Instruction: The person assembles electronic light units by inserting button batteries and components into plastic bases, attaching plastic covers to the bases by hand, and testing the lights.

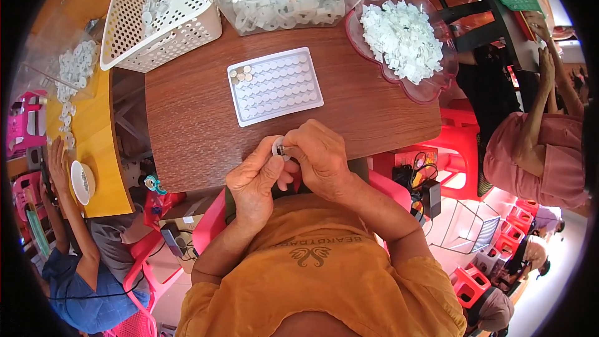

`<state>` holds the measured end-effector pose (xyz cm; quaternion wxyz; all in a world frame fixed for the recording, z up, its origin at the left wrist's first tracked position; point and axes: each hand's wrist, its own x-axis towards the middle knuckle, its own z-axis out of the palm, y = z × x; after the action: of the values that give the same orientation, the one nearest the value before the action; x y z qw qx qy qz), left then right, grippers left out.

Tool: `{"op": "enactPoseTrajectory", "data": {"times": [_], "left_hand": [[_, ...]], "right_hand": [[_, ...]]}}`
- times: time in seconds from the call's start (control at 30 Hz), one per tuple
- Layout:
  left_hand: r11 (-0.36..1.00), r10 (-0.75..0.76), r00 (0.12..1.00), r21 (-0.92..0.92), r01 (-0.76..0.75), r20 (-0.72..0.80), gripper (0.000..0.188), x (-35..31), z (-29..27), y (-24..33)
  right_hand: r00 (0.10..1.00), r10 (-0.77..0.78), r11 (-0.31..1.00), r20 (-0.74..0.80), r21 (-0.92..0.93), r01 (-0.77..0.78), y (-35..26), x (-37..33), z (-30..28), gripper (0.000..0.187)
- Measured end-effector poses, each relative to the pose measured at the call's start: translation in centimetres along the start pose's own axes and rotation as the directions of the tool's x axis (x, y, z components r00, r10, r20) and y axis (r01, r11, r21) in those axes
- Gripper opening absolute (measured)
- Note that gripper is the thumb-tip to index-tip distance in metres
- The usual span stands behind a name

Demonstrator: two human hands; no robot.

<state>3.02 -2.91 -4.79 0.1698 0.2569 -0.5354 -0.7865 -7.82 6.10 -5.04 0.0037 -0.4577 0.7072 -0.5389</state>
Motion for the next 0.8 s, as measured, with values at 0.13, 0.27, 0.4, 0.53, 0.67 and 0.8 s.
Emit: {"op": "enactPoseTrajectory", "data": {"times": [0.13, 0.27, 0.4, 0.53, 0.67, 0.8], "left_hand": [[1.0, 0.018, 1.0, 0.016, -0.018, 0.006, 0.031, 0.1, -0.2, -0.1], [1.0, 0.004, 1.0, 0.014, -0.004, 0.014, 0.032, 0.2, -0.2, 0.1], [1.0, 0.024, 1.0, 0.01, -0.025, 0.016, 0.032, 0.2, -0.1, 0.2], [0.999, 0.043, 0.999, 0.019, -0.043, 0.021, 0.031, 0.4, -0.1, 0.3], [0.996, 0.073, 0.997, 0.056, -0.075, 0.036, 0.031, 0.4, -0.2, 0.3], [0.996, 0.049, 0.998, 0.069, -0.051, 0.027, 0.032, 0.5, -0.2, 0.5]], "right_hand": [[0.997, 0.074, 0.997, -0.008, 0.03, -0.074, 0.0, -0.4, 0.2, 0.018], [0.802, 0.578, 0.666, 0.152, 0.48, -0.571, -0.7, -0.6, 0.4, 0.009], [0.872, 0.486, 0.791, 0.058, 0.396, -0.467, -1.0, -0.7, 0.7, 0.005], [0.848, 0.529, 0.775, 0.023, 0.395, -0.494, -1.9, -0.2, 0.6, 0.007], [0.854, 0.51, 0.804, 0.106, 0.294, -0.516, -1.6, -0.1, 0.3, 0.01], [0.873, 0.478, 0.825, 0.1, 0.289, -0.485, -1.3, -0.1, 0.4, 0.008]]}}
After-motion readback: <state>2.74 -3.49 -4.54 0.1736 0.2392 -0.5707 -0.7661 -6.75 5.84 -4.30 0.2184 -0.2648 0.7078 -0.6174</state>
